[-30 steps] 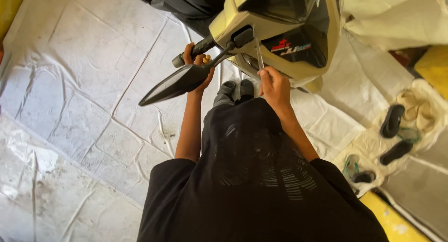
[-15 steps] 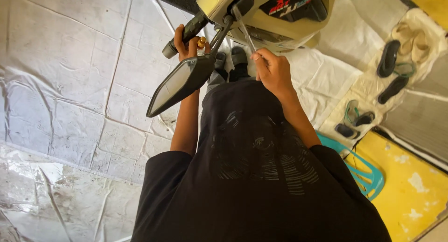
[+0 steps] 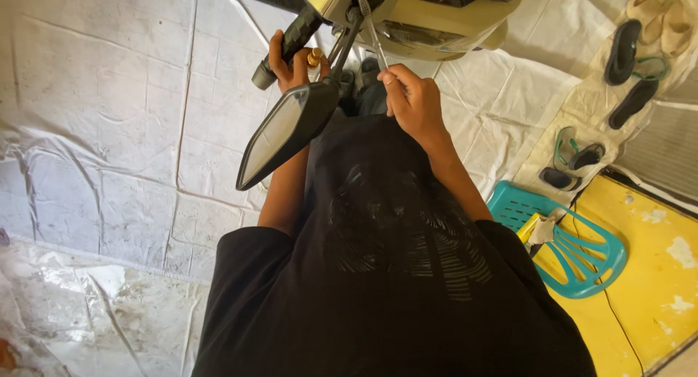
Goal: The person uses a screwdriver to tighten a screw on the front fairing of a beige motorcycle. They hold the handlebar with one hand while turning the screwdriver with the other, working on the area near the left side mirror.
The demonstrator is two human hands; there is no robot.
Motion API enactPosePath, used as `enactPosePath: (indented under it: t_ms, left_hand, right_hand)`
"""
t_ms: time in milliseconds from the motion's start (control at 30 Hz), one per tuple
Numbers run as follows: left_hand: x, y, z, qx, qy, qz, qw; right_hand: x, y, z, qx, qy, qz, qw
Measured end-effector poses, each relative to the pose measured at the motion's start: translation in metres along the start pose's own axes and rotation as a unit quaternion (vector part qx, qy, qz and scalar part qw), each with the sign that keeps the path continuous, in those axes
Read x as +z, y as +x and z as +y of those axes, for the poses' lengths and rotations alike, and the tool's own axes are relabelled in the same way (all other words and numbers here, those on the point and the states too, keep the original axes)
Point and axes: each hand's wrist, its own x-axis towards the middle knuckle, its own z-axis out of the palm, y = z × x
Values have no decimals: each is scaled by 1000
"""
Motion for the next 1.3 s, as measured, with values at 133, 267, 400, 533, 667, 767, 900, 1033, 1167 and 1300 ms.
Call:
enactPosePath:
  t_ms: [133,267,400,533,667,767,900,1033,1167,1300]
  left_hand:
    - [2,-3,0,9,23,5,1000]
    - [5,-1,-1,4,31,16,999]
    - [3,-2,-1,-4,33,10,999]
    - [-5,-2,7,-37,-11,-30,999]
    - [-7,-2,7,-25,-12,-23,999]
    - [-6,-2,3,-25,-15,-25,999]
    - [-2,-3,-6,4,-15,2,1000]
    - [-6,-5,2,-26,-22,-34,999]
    - [5,-15,-7,-48,-27,-4,998]
    - [11,-19,-12,-49,-24,7,998]
  right_hand:
    - [2,3,19,-29,-3,22,999]
    - [0,4,1,-37,-13,20,999]
    - [-8,9,15,-45,-11,6,999]
    - [-22,8,7,-35,-30,34,998]
    - [-19,4,4,-37,-52,-16,998]
    - [-16,9,6,-40,-30,2,999]
    - [-12,9,28,-84,-74,3,994]
    - [-20,10,-4,-45,-57,-8,997]
    - [-17,6,0,11,-10,2,1000]
    - [-11,2,30,-25,-14,-31,999]
